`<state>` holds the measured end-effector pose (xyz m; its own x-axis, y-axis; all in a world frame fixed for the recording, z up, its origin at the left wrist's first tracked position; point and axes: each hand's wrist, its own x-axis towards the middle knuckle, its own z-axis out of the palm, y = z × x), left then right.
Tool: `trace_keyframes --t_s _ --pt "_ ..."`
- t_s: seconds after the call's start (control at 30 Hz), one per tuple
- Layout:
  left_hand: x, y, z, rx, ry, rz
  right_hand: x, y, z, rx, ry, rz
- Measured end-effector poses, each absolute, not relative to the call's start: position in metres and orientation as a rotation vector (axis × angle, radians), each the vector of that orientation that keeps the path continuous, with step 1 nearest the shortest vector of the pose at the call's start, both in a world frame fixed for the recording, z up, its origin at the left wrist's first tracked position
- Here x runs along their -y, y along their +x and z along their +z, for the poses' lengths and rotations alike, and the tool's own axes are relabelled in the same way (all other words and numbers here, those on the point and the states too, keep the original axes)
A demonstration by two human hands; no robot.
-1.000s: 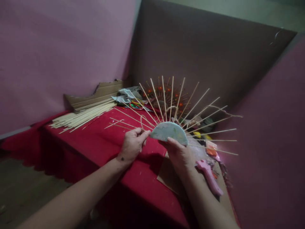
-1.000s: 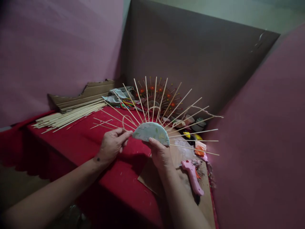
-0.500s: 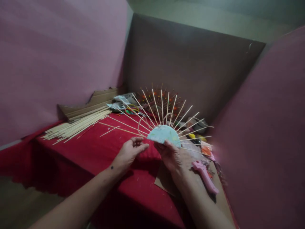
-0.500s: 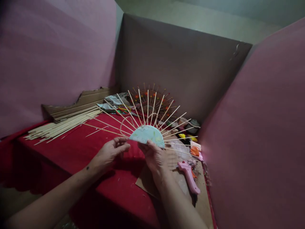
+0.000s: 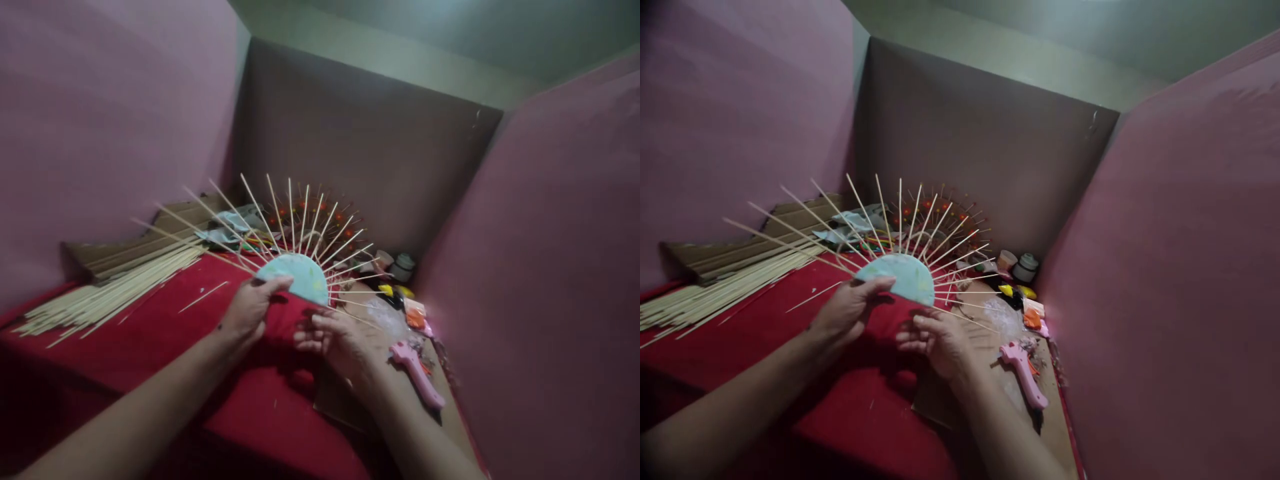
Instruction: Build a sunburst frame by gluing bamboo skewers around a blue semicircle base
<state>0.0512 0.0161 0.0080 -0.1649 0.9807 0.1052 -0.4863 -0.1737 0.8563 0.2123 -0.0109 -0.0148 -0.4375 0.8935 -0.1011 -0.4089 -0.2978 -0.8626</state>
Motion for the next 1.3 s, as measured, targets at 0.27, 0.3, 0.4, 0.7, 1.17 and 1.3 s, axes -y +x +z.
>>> trace_keyframes --t_s 0.27,0.3,0.4,0.7,1.17,1.3 --pt "-0.052 0.001 0.054 -0.762 1.088 1.611 -0.026 0.262 0.048 1.29 -1.195 0.709" --pt "-0.055 -0.001 0.054 -0.75 1.094 1.604 -0.038 0.27 0.053 1.243 -1.223 0.61" --pt "-0.061 -0.004 0.048 -0.719 1.105 1.575 -0.068 0.29 0.061 1.251 -1.273 0.608" --pt "-0.073 -0.018 0.023 -0.706 1.079 1.53 -0.093 0.276 0.063 1.736 -1.489 0.761" --pt "-0.085 -0.028 0.02 -0.832 0.912 1.676 -0.099 0.332 0.087 1.051 -0.832 0.789" --pt "-0.083 -0.029 0.022 -0.828 0.878 1.707 -0.102 0.376 0.076 1.034 -1.054 0.419"
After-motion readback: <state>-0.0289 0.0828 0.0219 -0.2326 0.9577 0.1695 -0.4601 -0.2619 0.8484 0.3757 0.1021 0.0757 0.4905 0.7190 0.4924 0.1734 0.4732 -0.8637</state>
